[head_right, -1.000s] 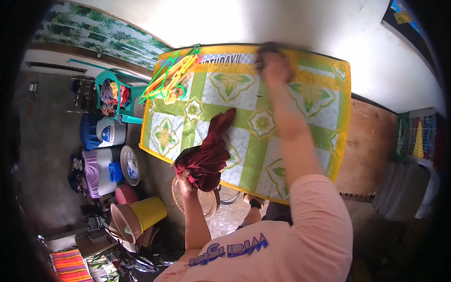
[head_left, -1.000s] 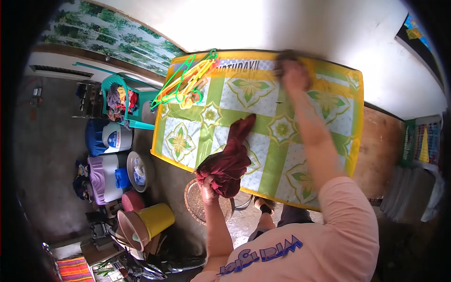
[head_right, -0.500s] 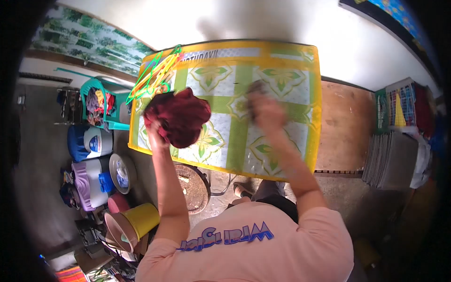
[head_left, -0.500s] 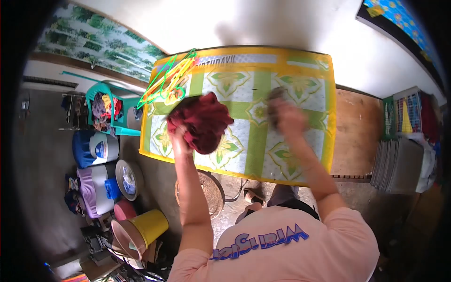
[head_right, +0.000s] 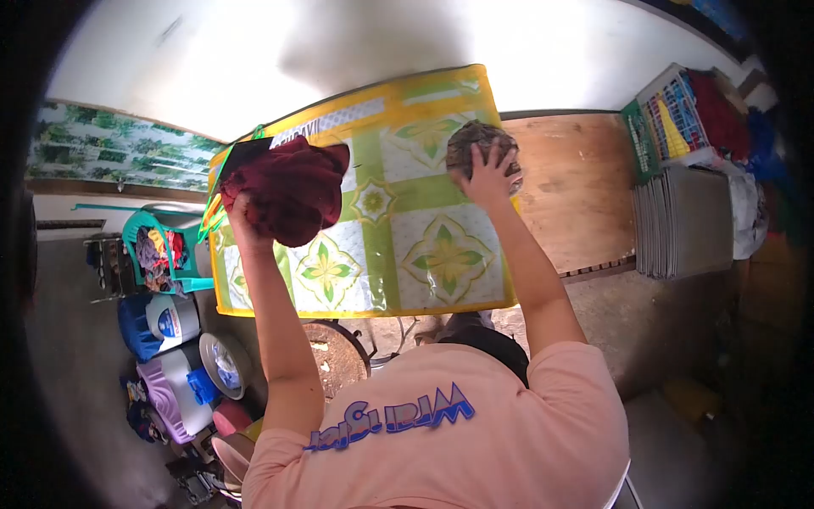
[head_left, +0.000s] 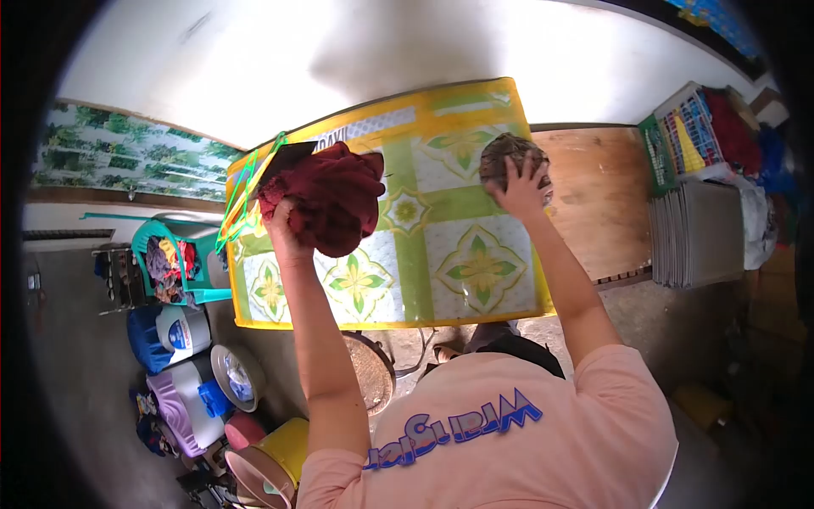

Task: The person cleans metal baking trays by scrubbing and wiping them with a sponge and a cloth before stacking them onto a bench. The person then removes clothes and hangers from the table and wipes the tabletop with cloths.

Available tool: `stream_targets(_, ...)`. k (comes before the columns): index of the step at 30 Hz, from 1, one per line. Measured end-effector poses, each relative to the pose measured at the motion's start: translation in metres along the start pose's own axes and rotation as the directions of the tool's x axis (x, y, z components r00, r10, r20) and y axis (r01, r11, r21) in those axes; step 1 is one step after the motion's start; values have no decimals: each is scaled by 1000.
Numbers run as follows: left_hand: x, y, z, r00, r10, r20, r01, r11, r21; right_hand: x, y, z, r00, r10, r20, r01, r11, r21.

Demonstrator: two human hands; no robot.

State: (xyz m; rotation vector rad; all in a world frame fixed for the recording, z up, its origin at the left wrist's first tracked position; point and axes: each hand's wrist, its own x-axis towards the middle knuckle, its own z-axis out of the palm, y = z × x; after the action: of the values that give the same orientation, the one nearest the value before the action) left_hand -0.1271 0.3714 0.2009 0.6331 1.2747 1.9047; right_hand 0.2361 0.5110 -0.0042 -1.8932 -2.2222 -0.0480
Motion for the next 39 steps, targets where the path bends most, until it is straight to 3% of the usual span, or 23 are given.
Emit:
stream_targets(1, -4, -5, 18, 1000, 20, 10, -20, 1000, -5, -9, 2, -9, 998, -48, 26, 49, 999, -12)
stream_targets(3, -7, -15, 33, 999, 21, 33, -22, 1000, 13, -10, 14, -8, 990, -10, 142, -15, 984, 177)
stream_targets(5, -8, -27, 35, 998, -16, 56, 13, 999, 52, 21, 56, 22, 933, 98, 347, -275, 817, 507)
stream_targets(6, -10, -29, 40, 998, -22, 59, 20, 999, 41, 36, 86, 50, 931, 107, 350, -288, 805, 519)
stream_targets(7, -11, -31, 44, 997, -19, 70, 16, 999, 43, 53, 114, 68, 987, 141, 76, -159, 932, 326)
stream_targets(8, -13, -32, 46, 997, -17, 77, 13, 999, 46, 64, 128, 78, 975, 96, -200, -81, 993, 81)
stream_targets(10, -18, -34, 49, 996, -42, 75, 38, 998, 53, 75, 124, -28, 917, 12, -398, -67, 990, -124)
stream_targets(11, -26, -38, 46, 997, -64, 43, 61, 996, 63, 99, 169, 12, 988, 124, 91, -132, 987, 89)
stream_targets(12, -28, -42, 45, 997, -77, 19, 76, 995, 70, 128, 213, 51, 821, 115, 559, -292, 926, 239)
stream_targets(15, -23, -49, 42, 997, -47, 54, 43, 996, 82, 129, 209, -18, 905, 261, 336, -401, 789, 466)
stream_targets(16, -30, -49, 38, 996, -78, 49, 73, 994, 83, 133, 224, -2, 847, 81, 525, -398, 752, 526)
stream_targets(19, -33, -48, 32, 993, -109, 35, 105, 989, 102, 141, 221, 24, 955, 229, 188, -296, 705, 644)
stream_targets(20, -39, -47, 26, 994, -112, 12, 110, 988, 111, 130, 169, -43, 901, 273, 338, -434, 579, 690)
stream_targets(23, -55, -38, 7, 989, -124, -76, 129, 989, 71, 118, 86, -70, 968, 64, 245, -220, 692, 687)
stream_targets(24, -62, -33, -1, 987, -124, -101, 128, 991, 40, 112, 66, -39, 999, -3, -54, 35, 787, 617)
stream_targets(25, -72, -27, -10, 984, -125, -123, 127, 992, 8, 102, 30, -44, 1000, 1, 0, -1, 855, 519)
stream_targets(26, -83, -22, -18, 981, -126, -146, 124, 992, -25, 95, -7, -56, 998, -6, 60, -29, 825, 564)
stream_targets(29, -116, -8, -68, 932, -234, -276, 206, 970, -130, 102, -92, -28, 991, -75, -107, 130, 656, 743)
stream_targets(32, -143, 8, -94, 940, -185, -285, 125, 968, -218, 135, -173, -1, 987, -163, -3, 115, 686, 719)
stream_targets(35, -163, 11, -109, 940, -149, -306, 76, 968, -239, 164, -253, 63, 944, -321, -80, 312, 780, 543)
stream_targets(38, -186, 4, -138, 920, -161, -357, 90, 974, -207, 135, -321, 89, 872, -458, 170, 370, 846, 383)
stream_targets(39, -190, 6, -137, 903, -154, -401, 79, 977, -198, 122, -342, 92, 834, -526, 170, 433, 813, 390)
